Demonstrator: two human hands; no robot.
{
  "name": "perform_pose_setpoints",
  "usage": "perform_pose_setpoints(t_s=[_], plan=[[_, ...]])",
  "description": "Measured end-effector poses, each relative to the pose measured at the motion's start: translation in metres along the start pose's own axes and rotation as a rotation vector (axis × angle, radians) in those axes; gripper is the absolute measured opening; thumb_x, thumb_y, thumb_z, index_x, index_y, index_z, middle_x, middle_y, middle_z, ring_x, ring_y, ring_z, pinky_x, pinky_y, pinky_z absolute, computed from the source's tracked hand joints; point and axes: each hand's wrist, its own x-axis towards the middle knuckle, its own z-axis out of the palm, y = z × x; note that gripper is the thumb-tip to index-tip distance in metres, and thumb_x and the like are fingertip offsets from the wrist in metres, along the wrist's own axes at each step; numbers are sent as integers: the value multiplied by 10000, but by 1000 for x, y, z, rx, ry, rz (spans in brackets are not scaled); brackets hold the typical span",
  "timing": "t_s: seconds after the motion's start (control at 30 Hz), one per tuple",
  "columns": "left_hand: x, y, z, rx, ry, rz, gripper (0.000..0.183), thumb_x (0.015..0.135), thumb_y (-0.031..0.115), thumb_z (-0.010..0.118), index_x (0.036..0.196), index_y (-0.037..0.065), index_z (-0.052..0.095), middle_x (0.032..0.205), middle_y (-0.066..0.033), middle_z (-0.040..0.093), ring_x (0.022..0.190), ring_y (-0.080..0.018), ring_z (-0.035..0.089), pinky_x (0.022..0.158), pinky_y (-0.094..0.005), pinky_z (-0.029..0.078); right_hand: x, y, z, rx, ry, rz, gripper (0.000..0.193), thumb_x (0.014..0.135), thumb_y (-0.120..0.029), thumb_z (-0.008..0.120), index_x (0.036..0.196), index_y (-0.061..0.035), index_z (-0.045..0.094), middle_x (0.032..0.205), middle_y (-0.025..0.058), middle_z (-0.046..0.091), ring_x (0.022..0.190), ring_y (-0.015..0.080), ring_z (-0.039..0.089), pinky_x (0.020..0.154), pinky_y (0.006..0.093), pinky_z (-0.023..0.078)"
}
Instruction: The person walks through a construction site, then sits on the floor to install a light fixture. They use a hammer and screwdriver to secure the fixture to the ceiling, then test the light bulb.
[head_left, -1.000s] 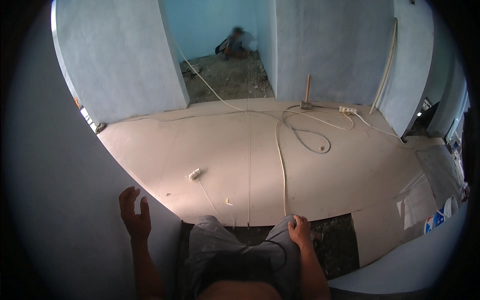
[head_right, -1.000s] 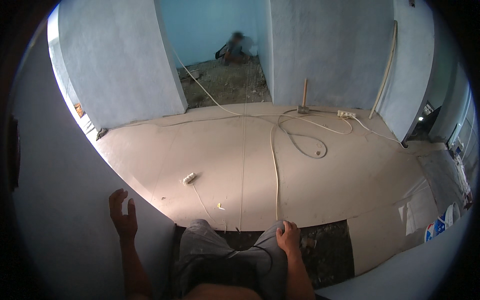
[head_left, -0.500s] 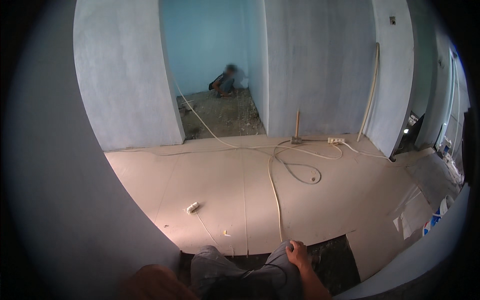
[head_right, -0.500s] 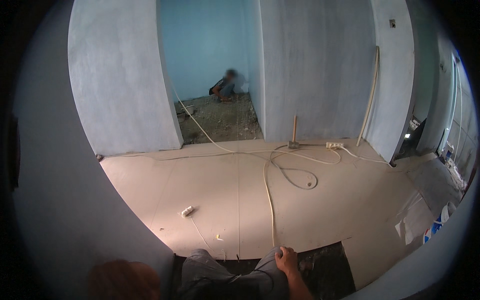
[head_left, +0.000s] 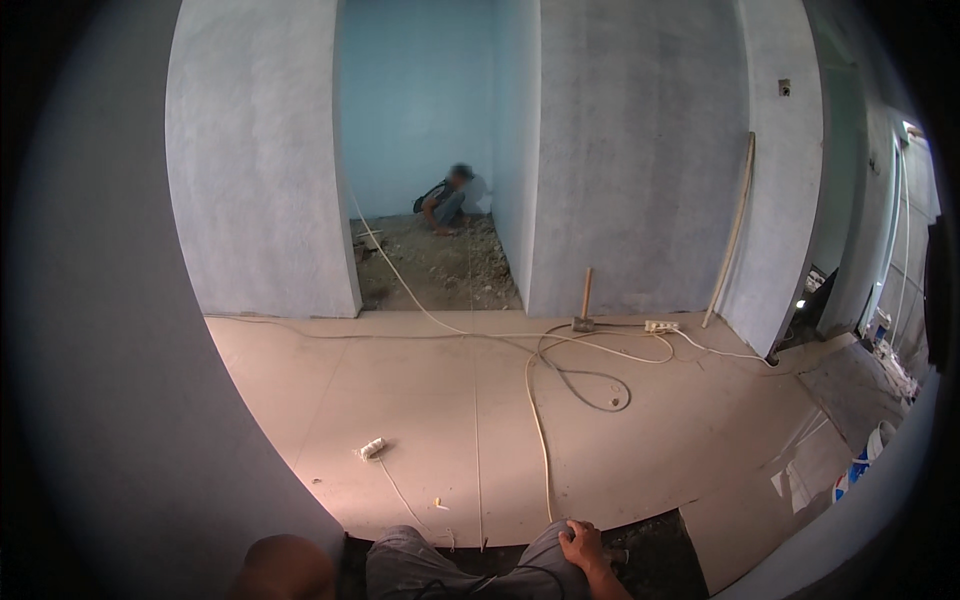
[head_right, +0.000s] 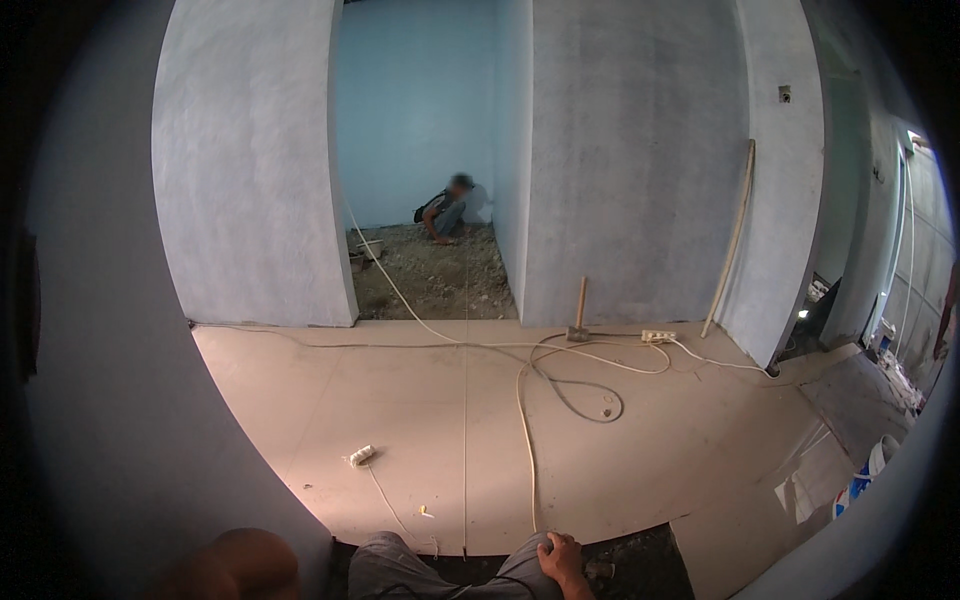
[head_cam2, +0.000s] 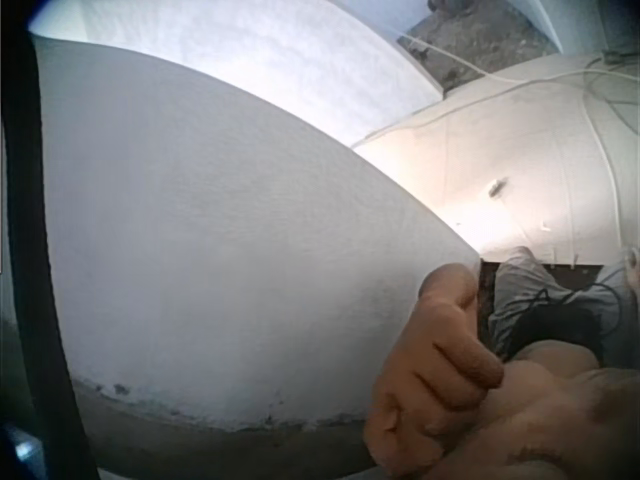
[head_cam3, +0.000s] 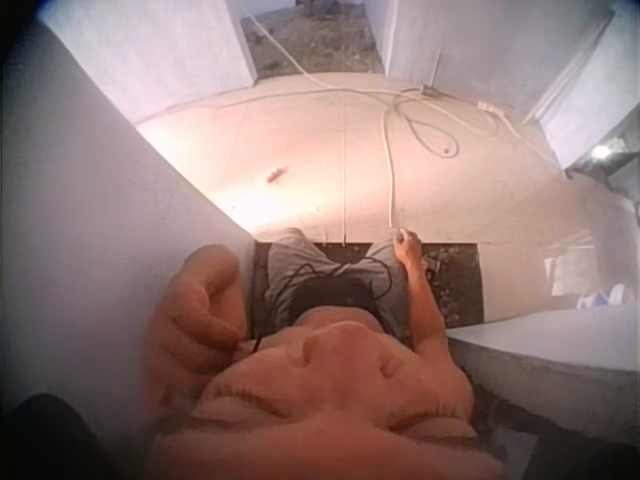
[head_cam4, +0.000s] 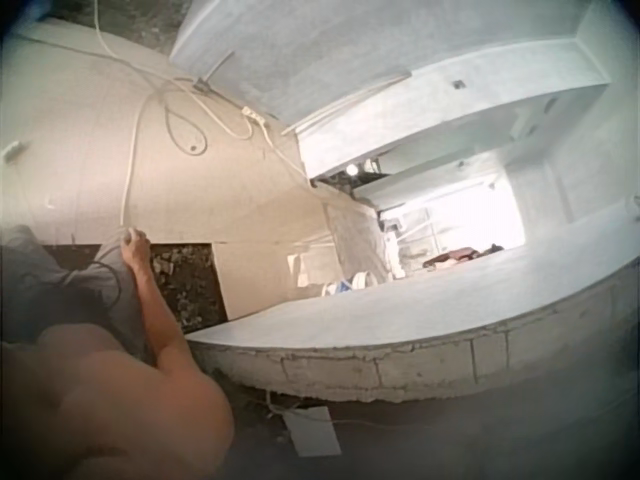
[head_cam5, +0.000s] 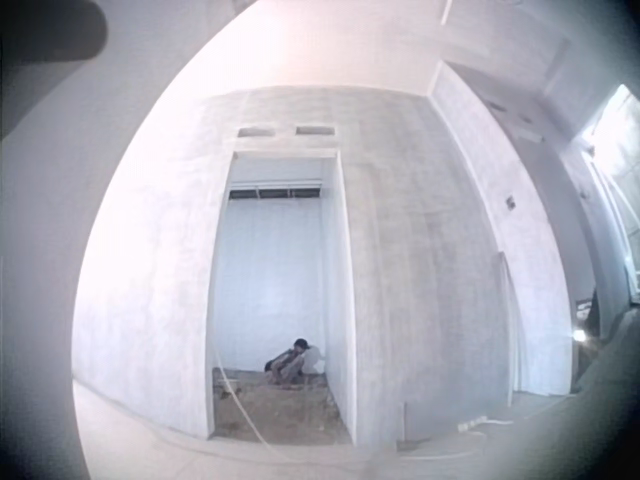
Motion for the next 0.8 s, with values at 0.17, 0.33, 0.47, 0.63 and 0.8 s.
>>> perform_pose_setpoints(t_s=[0.17,0.33,0.47,0.63,0.8], plan=[[9,26,-3,206,-45,-73,92,904,152,530,993,168,513,686,9,566,515,-80,517,573,-243,464,12,-26,16,32,-57,-62,444,816,-351,585,1122,-28,593,1107,182,600,1091,349,522,938,454,393],[-30,52,-23,-28,-285,-452,521,934,394,484,1386,153,386,1456,-203,278,1377,-323,222,1084,-529,201,2,-1,8,-11,26,-31,420,806,-326,608,1094,-20,605,1091,195,608,1066,361,537,922,453,410],[-50,41,-22,109,-160,-913,490,888,350,541,1296,188,324,1300,-141,281,1200,-325,278,967,-464,268,9,-8,13,37,29,-70,407,807,-302,613,1096,-15,602,1110,198,599,1070,360,534,928,457,404],[-177,-25,-30,349,-54,-1386,230,803,44,660,1019,-2,595,738,-71,578,680,-169,590,640,-295,486,5,-1,6,31,26,-31,394,819,-286,605,1112,-22,592,1119,203,587,1085,368,516,934,465,402],[-360,28,-37,674,-661,-2008,560,783,400,680,1200,57,532,1091,-205,553,1025,-360,565,868,-438,475,13,-18,23,46,56,-135,359,808,-255,626,1067,-7,613,1067,198,617,1036,367,559,897,441,445]])
